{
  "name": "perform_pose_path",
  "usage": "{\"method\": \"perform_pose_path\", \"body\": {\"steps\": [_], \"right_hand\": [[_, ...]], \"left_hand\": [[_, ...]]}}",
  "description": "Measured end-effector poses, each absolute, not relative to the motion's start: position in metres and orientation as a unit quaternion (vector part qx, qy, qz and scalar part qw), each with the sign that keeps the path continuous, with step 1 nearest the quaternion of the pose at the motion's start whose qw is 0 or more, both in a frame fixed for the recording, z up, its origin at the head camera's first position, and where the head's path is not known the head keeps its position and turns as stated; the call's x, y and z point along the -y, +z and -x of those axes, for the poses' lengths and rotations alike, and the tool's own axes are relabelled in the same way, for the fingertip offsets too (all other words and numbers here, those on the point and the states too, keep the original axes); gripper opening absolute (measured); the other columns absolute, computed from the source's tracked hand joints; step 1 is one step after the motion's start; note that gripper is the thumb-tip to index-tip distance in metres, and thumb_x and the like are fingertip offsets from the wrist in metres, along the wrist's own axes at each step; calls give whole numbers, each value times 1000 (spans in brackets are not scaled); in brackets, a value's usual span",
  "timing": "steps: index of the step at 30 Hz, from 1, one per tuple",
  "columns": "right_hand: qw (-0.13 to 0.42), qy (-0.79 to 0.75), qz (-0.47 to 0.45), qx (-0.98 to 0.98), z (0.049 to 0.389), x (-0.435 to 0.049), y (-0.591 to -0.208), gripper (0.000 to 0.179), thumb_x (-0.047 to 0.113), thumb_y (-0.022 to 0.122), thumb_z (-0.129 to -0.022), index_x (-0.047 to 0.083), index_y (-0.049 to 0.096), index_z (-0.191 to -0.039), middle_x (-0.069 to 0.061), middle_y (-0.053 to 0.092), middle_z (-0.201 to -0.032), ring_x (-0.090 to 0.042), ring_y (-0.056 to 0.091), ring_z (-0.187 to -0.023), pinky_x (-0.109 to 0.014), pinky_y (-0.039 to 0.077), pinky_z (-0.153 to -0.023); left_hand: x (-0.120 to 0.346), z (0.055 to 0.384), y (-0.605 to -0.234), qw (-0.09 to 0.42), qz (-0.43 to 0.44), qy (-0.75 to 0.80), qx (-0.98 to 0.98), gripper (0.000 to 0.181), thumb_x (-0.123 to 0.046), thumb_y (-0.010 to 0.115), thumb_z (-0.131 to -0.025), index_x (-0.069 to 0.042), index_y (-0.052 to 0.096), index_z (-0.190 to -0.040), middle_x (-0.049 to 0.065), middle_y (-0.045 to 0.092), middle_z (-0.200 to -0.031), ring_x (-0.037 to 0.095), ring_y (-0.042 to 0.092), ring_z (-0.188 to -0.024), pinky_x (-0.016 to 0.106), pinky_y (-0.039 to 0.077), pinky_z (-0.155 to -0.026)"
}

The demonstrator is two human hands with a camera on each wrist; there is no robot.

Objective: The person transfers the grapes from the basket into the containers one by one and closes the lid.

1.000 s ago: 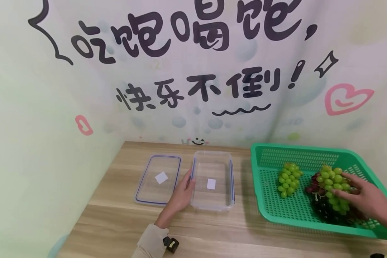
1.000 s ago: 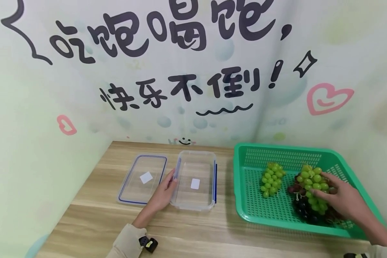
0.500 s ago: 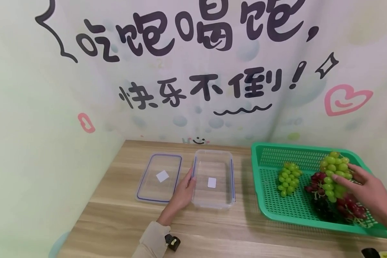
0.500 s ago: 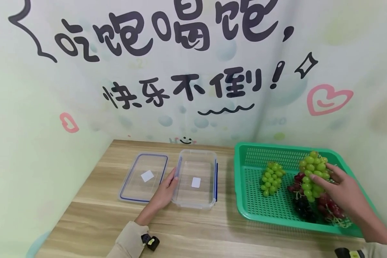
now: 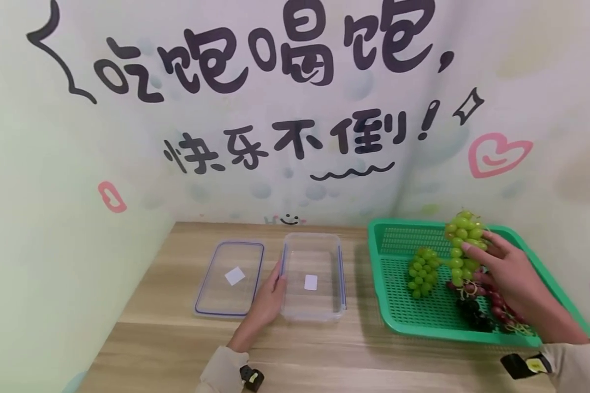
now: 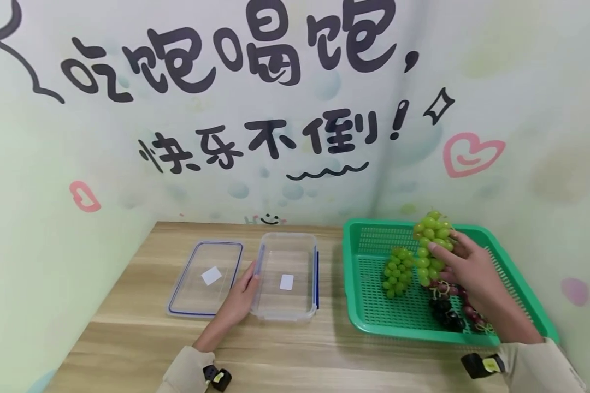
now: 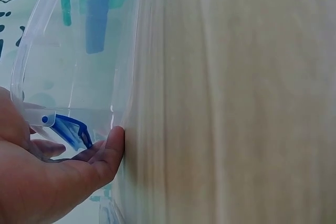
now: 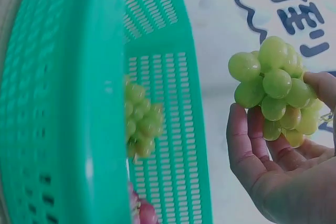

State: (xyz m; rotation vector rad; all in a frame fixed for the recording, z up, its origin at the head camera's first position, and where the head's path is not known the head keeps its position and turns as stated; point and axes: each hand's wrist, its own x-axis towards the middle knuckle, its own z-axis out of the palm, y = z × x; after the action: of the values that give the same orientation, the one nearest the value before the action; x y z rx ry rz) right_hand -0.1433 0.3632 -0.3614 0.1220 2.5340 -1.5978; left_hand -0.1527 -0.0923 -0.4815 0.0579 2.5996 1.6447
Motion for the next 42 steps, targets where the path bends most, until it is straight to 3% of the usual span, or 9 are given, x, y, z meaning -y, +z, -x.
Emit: {"method": "perform_pose_path", "body": {"steps": [3,4,10,16,21,22,24,28,42], "right_hand": [[77,-537,-35,-839,146,-351,-359,88,43,48,-103,8,-12,-158,-40,3,-157,5,63,-88,-24,60,-73],[76,-537,-35,-839,147,-348,-358,88,44,48,-103,8,-11,-158,-39,3,-157,5,64,-87,-24,60,-73],[80,-567,-37,-819,147,-333,-352,89,45,50,-102,12,-9,-159,-37,4,-159,-2,66,-81,-26,60,-71],[88,-576,-34,-812,149,-316,-348,88,48,50,-101,14,-6,-160,-33,9,-160,-5,63,-72,-26,59,-69],[97,-576,-20,-811,155,-298,-348,86,49,48,-101,13,-4,-160,-32,13,-160,2,61,-98,-27,59,-77],[99,-579,-18,-809,155,-294,-348,86,49,49,-101,13,-3,-160,-31,12,-160,-5,59,-109,-27,59,-79],[104,-584,-19,-805,158,-284,-347,86,49,49,-101,13,-3,-160,-31,12,-161,-25,54,-124,-26,59,-79],[115,-596,-19,-794,163,-265,-346,88,48,52,-100,13,-2,-160,-30,8,-162,-48,25,-142,-24,59,-79],[132,-591,-8,-796,174,-214,-346,89,54,58,-95,12,13,-160,-25,31,-156,-34,55,-124,-39,59,-89]], "left_hand": [[96,151,-482,28,-22,536,-843,53,-21,36,-108,-9,23,-158,28,38,-152,45,36,-140,58,32,-115],[97,152,-483,28,-23,536,-844,53,-21,36,-108,-8,23,-158,25,32,-156,42,29,-144,57,25,-118],[96,153,-483,34,-27,531,-846,53,-21,35,-109,-9,22,-158,24,31,-157,41,28,-145,55,24,-119],[93,153,-483,28,-37,526,-850,52,-20,34,-109,-11,22,-159,26,33,-155,46,49,-128,58,38,-111],[90,152,-482,16,-39,526,-849,52,-18,35,-108,-7,23,-158,28,34,-154,46,40,-137,58,35,-113],[90,152,-482,12,-40,524,-851,52,-17,35,-108,-5,23,-157,28,33,-155,44,32,-142,57,29,-117],[90,151,-481,11,-39,525,-850,52,-16,34,-108,-4,23,-157,28,33,-155,44,31,-143,57,28,-117],[91,150,-480,11,-36,528,-849,52,-16,34,-108,-4,22,-157,28,32,-155,44,31,-143,57,28,-117],[91,150,-482,2,-40,523,-851,51,-14,35,-108,-1,23,-156,30,33,-154,45,31,-142,57,27,-117]]}}
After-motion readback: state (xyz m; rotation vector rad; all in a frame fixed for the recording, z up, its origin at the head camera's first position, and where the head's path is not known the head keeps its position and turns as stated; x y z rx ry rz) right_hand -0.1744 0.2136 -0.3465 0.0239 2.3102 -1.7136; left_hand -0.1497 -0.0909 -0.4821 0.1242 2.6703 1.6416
